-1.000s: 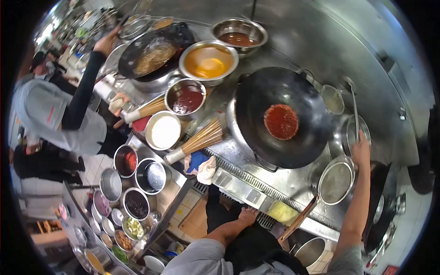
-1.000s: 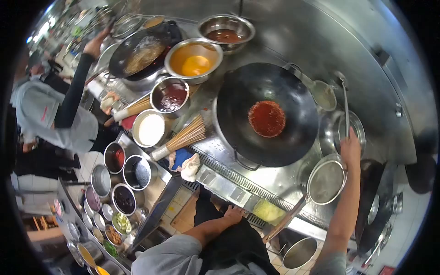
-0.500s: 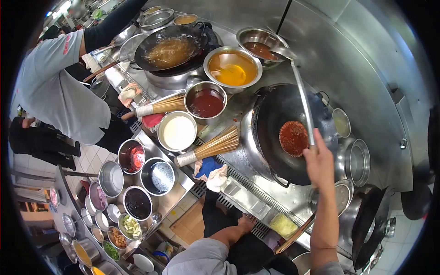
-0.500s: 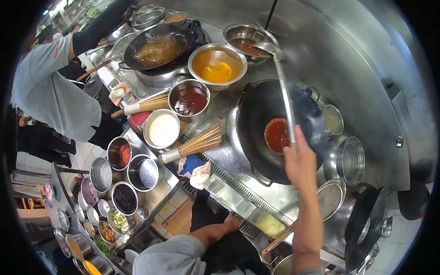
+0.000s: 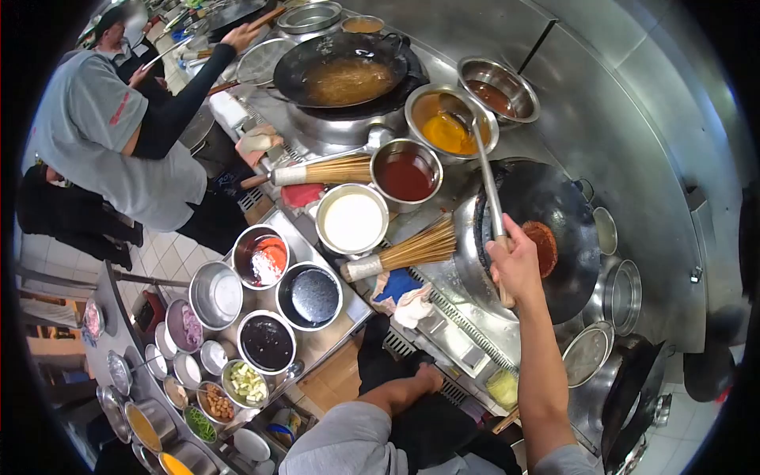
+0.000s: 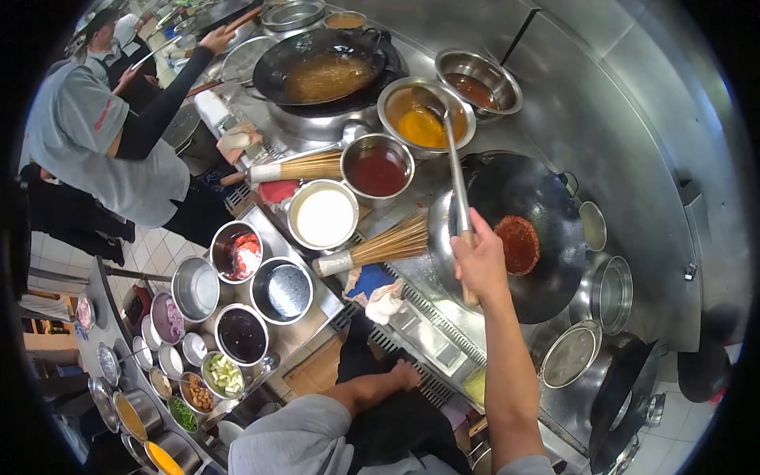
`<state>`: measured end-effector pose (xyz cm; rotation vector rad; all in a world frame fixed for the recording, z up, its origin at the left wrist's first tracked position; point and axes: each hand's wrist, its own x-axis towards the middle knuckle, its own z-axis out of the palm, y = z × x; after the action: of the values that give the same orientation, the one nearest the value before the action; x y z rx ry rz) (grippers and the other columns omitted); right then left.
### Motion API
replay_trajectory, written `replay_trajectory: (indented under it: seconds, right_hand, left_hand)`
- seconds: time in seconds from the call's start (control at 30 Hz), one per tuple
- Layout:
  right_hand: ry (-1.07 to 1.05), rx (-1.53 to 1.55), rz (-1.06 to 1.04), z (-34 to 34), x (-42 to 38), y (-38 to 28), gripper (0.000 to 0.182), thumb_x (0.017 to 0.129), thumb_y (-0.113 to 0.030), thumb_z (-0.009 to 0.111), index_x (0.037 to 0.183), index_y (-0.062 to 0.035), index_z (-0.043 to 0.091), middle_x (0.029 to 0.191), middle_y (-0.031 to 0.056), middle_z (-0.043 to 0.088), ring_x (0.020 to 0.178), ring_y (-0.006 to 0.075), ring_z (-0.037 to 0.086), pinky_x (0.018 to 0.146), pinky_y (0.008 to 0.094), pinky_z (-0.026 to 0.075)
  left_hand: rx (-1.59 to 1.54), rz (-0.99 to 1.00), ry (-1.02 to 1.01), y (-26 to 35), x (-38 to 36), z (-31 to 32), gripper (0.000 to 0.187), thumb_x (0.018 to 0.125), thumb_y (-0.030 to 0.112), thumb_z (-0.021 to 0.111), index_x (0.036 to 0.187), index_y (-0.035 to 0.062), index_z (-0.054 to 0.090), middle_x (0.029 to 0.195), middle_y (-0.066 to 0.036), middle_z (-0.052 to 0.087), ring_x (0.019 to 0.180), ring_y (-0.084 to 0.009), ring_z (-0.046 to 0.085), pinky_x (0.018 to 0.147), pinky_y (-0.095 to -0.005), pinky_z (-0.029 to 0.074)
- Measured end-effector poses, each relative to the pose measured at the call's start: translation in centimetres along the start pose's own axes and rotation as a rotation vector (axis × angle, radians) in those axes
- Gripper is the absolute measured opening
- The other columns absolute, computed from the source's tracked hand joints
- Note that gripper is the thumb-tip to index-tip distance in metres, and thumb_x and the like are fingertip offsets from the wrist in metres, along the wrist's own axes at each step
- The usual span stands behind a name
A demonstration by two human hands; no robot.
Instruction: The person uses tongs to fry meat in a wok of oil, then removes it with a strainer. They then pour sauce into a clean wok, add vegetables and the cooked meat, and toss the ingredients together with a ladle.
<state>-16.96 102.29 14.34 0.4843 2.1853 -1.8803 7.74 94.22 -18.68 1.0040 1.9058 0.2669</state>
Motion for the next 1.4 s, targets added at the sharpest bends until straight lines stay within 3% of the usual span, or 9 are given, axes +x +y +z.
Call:
replay_trajectory:
  seconds: [0.1,0.33,0.57,0.67,0.7,0.83,1.03,1.2,1.4]
  right_hand:
    - [0.242,-0.486,-0.377,-1.0,-0.1,2.2,0.06,0.086,-0.005,0.06,0.143,0.0024,0.039,0.081,0.0053,0.064,0.052,0.0141,0.055,0.054,0.0303,0.049]
    - [0.374,-0.177,-0.114,-6.5,-13.4,3.2,0.066,0.086,0.002,0.06,0.147,0.0,0.034,0.069,-0.0023,0.051,0.049,0.005,0.047,0.044,0.0219,0.04]
    - [0.309,-0.083,0.021,-15.8,-23.0,11.9,0.065,0.085,0.003,0.06,0.145,0.0044,0.036,0.069,-0.0018,0.054,0.049,0.0049,0.048,0.044,0.0209,0.04]
    - [0.353,-0.719,-0.307,-18.5,-22.3,17.2,0.064,0.082,-0.001,0.063,0.142,0.0055,0.04,0.097,0.0113,0.067,0.085,0.017,0.063,0.077,0.0298,0.05]
    - [0.308,-0.673,-0.019,-17.2,-23.0,14.4,0.067,0.081,-0.001,0.063,0.144,0.0018,0.039,0.117,0.0187,0.064,0.105,0.0219,0.061,0.092,0.031,0.046]
    - [0.31,-0.917,-0.046,-17.7,-22.5,15.9,0.067,0.083,-0.005,0.061,0.146,-0.0063,0.039,0.11,0.0228,0.066,0.097,0.0343,0.065,0.088,0.0406,0.048]
    - [0.338,-1.205,-0.231,-19.3,-19.9,18.4,0.061,0.086,-0.012,0.06,0.144,-0.0059,0.041,0.113,0.0272,0.062,0.103,0.0424,0.059,0.087,0.0476,0.045]
    - [0.341,-1.125,-0.743,-10.1,-19.2,13.6,0.034,0.091,-0.013,0.06,0.121,0.0026,0.059,0.113,0.0212,0.059,0.105,0.0374,0.057,0.092,0.0423,0.045]
    - [-0.418,-0.724,-0.877,18.7,-24.1,9.7,0.019,0.086,-0.005,0.062,0.104,0.0005,0.066,0.096,0.0155,0.064,0.088,0.0294,0.063,0.077,0.0371,0.051]
  left_hand:
    - [-0.037,-0.053,0.029,-3.2,-1.5,-0.2,0.032,0.082,0.026,0.063,0.111,0.0121,0.07,0.118,-0.01,0.067,0.117,-0.0346,0.058,0.093,-0.0558,0.043]
    - [-0.4,-0.199,0.237,-13.0,-6.2,2.6,0.033,0.081,0.025,0.056,0.101,0.0043,0.071,0.109,-0.022,0.067,0.102,-0.039,0.065,0.085,-0.0464,0.053]
    - [-0.494,-0.747,0.384,-12.4,-19.9,11.6,0.047,0.084,0.031,0.054,0.122,0.0051,0.06,0.116,-0.024,0.064,0.107,-0.0408,0.062,0.094,-0.0461,0.049]
    - [-0.449,-0.698,0.433,-13.7,-20.0,24.3,0.044,0.083,0.032,0.053,0.115,0.005,0.065,0.11,-0.023,0.066,0.103,-0.0415,0.063,0.09,-0.0454,0.05]
    - [-0.591,-0.717,0.482,-10.5,-22.3,24.8,0.04,0.083,0.032,0.052,0.108,0.0047,0.068,0.106,-0.023,0.067,0.101,-0.0414,0.063,0.088,-0.0454,0.051]
    - [-0.664,-0.762,0.558,0.2,-29.3,20.0,0.036,0.083,0.031,0.05,0.093,0.0032,0.072,0.099,-0.024,0.068,0.097,-0.0402,0.064,0.085,-0.0456,0.051]
    - [-0.921,-1.067,0.905,2.9,-31.5,28.5,0.039,0.084,0.032,0.048,0.096,0.0022,0.069,0.102,-0.023,0.066,0.095,-0.0419,0.063,0.084,-0.0468,0.05]
    - [-1.242,-1.185,1.03,2.9,-34.3,31.4,0.041,0.086,0.038,0.058,0.1,0.0008,0.067,0.091,-0.017,0.07,0.086,-0.0311,0.068,0.078,-0.0385,0.051]
    - [-1.494,-0.938,1.887,-1.5,-43.5,23.3,0.029,0.095,0.026,0.059,0.106,-0.0003,0.065,0.071,-0.001,0.059,0.063,-0.0079,0.056,0.062,-0.0262,0.049]
